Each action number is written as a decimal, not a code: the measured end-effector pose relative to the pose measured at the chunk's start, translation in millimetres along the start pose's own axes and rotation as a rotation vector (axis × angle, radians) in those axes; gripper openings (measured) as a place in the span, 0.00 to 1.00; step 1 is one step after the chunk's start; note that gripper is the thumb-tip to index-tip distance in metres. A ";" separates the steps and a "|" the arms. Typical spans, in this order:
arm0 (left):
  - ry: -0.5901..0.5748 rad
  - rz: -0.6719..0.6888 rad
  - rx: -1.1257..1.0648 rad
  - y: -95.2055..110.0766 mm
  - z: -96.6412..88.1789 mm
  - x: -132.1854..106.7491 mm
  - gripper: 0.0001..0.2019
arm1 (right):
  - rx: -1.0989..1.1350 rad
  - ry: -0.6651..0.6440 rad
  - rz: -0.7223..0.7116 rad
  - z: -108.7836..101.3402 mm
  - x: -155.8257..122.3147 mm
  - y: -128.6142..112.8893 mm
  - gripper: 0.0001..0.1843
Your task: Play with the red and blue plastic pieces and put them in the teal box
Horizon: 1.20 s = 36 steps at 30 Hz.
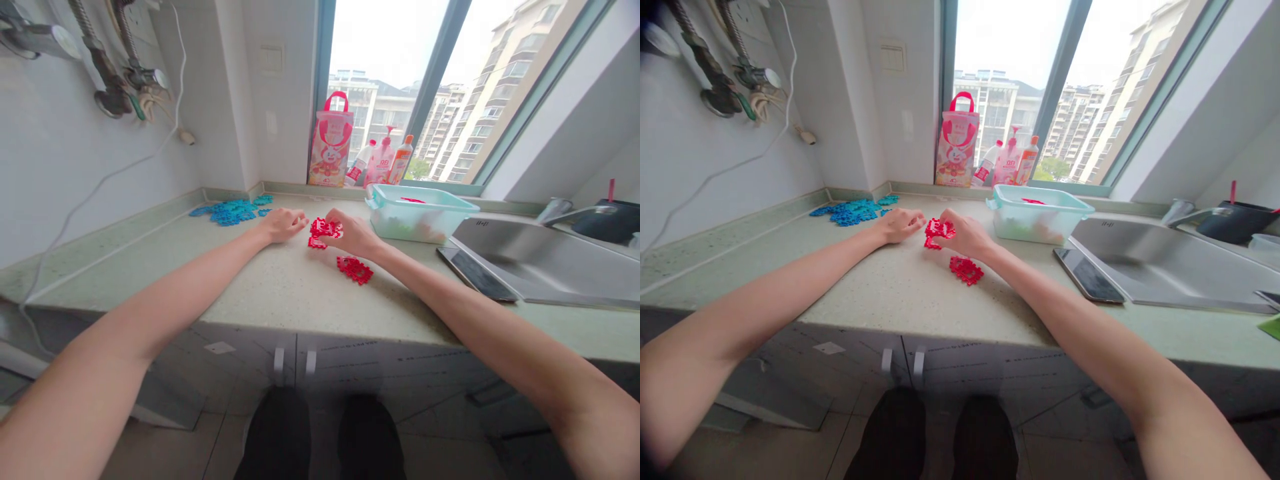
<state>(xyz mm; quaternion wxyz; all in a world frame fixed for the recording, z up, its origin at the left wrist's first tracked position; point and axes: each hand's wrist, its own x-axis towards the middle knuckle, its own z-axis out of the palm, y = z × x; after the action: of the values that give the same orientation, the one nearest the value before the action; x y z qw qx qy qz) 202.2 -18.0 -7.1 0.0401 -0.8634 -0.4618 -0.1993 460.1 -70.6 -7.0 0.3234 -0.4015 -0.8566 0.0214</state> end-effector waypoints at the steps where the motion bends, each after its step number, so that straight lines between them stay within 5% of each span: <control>1: -0.002 -0.001 -0.007 0.0 0.2 0.0 0.23 | 0.005 -0.015 -0.015 2.2 0.8 0.7 0.19; 6: -0.003 -0.001 -0.049 -0.7 0.4 -0.3 0.22 | 0.046 -0.137 -0.118 10.8 -0.4 4.7 0.18; 16: -0.006 -0.008 -0.074 -1.3 -0.2 0.3 0.22 | 0.148 -0.220 -0.201 -4.4 -9.9 -8.2 0.20; 28: -0.013 0.018 -0.086 -8.2 3.8 1.8 0.23 | 0.080 -0.213 -0.025 -1.3 -10.3 -6.8 0.22; 36: -0.036 0.012 -0.090 -10.2 0.2 0.5 0.24 | 0.192 -0.210 -0.086 -8.5 -15.6 3.1 0.23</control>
<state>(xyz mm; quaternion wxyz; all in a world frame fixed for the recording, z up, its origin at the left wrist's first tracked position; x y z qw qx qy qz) 194.2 -11.7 -8.4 -0.0059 -0.8705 -0.4477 -0.2043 474.4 -81.3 -9.6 0.2697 -0.3273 -0.8961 0.1312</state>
